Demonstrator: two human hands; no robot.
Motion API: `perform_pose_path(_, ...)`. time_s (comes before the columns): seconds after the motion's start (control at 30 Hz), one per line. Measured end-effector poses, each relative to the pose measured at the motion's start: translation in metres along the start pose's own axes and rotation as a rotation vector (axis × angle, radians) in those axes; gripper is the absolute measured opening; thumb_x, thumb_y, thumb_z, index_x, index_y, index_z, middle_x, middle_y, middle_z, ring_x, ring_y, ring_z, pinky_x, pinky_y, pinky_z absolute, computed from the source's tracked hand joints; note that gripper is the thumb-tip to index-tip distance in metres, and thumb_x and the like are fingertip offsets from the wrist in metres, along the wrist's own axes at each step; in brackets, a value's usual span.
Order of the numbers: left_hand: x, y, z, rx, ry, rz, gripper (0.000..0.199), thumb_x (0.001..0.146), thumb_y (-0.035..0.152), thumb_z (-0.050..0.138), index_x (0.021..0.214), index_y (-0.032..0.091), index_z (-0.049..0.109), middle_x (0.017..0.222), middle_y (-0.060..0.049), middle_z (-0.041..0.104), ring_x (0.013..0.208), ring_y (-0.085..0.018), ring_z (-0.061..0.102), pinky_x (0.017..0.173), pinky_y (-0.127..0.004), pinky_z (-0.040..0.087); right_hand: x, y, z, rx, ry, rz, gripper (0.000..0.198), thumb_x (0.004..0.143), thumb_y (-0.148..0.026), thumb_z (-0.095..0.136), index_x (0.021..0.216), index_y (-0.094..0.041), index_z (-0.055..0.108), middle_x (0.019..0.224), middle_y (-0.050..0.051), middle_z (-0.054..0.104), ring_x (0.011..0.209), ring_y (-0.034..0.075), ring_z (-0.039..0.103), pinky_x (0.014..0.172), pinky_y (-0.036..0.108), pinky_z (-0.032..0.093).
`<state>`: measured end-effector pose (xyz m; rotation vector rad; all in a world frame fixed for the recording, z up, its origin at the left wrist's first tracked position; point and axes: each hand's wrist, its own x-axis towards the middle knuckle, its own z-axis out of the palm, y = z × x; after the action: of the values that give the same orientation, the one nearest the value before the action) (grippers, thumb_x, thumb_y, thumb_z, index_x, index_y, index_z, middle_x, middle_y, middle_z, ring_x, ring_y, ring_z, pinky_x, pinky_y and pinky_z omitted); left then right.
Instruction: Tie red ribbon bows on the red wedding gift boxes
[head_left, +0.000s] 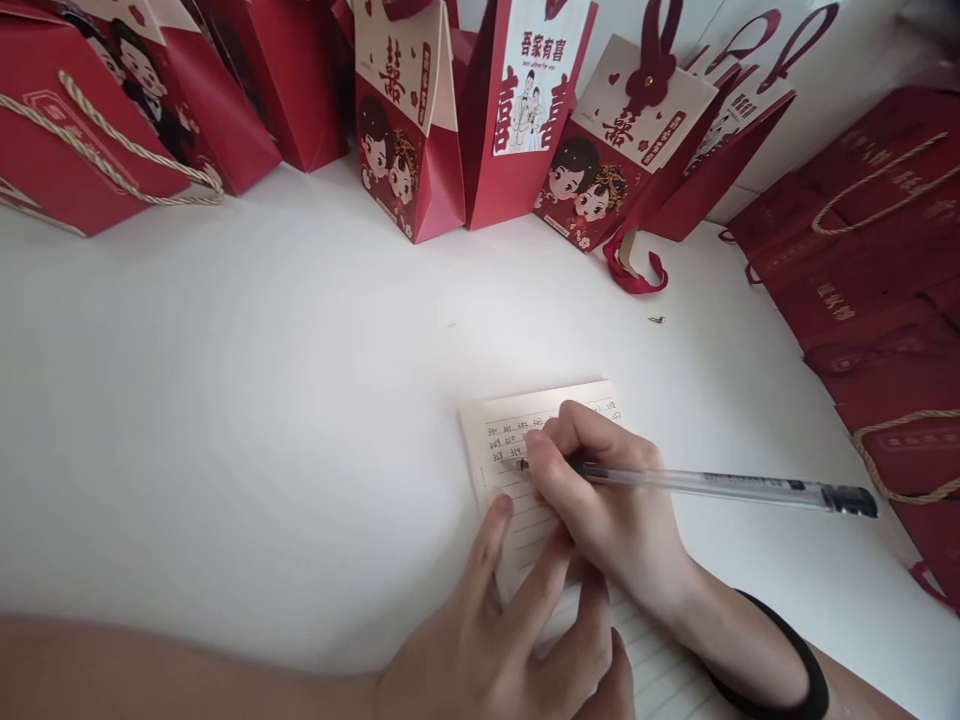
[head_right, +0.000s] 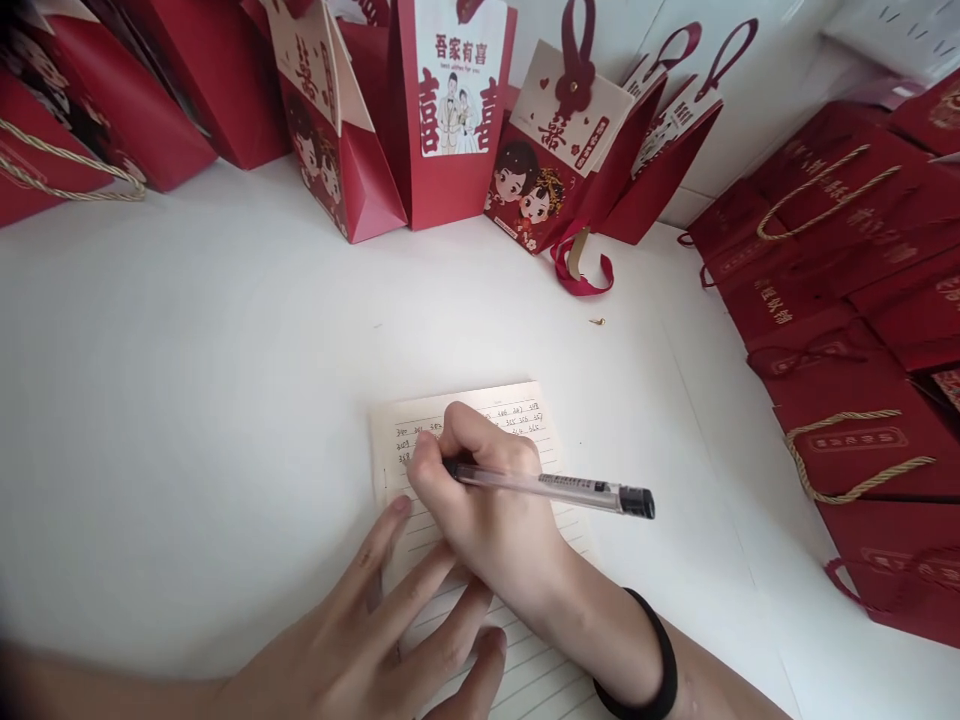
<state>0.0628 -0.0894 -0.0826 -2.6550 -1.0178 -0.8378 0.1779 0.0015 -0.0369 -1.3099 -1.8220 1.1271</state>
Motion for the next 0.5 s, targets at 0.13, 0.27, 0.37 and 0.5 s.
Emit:
perform_pose_path(0.13, 0.0009, 0.0005, -0.0017, -0.011, 0.007, -0.007, 0.021, 0.082, 0.023, 0.057, 0.103, 0.023, 0.060, 0.109, -0.003, 0.061, 0.113, -0.032, 0.053, 0.098, -0.063, 0.037, -0.0007, -0.0020, 0.0016, -0.040, 0.004, 0.009, 0.033, 0.082, -0.023, 0.051, 0.054, -0.018, 0.035, 0.048, -0.005, 0.038, 0.044, 0.007, 0.034, 0.040, 0.019, 0.030)
perform_pose_path(0.27, 0.0007, 0.0011, -0.0014, -0.024, -0.006, -0.016, 0.021, 0.083, 0.022, 0.056, 0.103, 0.022, 0.060, 0.109, -0.003, 0.061, 0.112, -0.031, 0.053, 0.098, -0.063, 0.038, 0.0002, -0.0004, 0.0026, -0.063, -0.010, 0.005, 0.032, 0.081, -0.022, 0.052, 0.055, -0.018, 0.034, 0.048, -0.005, 0.037, 0.045, 0.007, 0.032, 0.040, 0.018, 0.029)
perform_pose_path(0.37, 0.0007, 0.0014, -0.0005, -0.022, 0.000, -0.019, 0.020, 0.083, 0.022, 0.056, 0.102, 0.023, 0.060, 0.109, -0.002, 0.061, 0.112, -0.030, 0.053, 0.097, -0.063, 0.038, 0.0005, 0.0007, 0.0030, -0.078, -0.006, -0.007, 0.031, 0.079, -0.020, 0.052, 0.055, -0.018, 0.032, 0.048, -0.005, 0.035, 0.045, 0.006, 0.029, 0.039, 0.017, 0.027)
perform_pose_path(0.5, 0.0016, 0.0009, -0.0004, -0.016, 0.012, -0.016, 0.020, 0.082, 0.024, 0.058, 0.102, 0.023, 0.060, 0.106, -0.002, 0.062, 0.111, -0.030, 0.054, 0.096, -0.062, 0.041, -0.0005, 0.0007, 0.0029, -0.078, -0.004, -0.009, 0.031, 0.078, -0.019, 0.052, 0.055, -0.018, 0.031, 0.047, -0.005, 0.034, 0.044, 0.006, 0.029, 0.039, 0.016, 0.027)
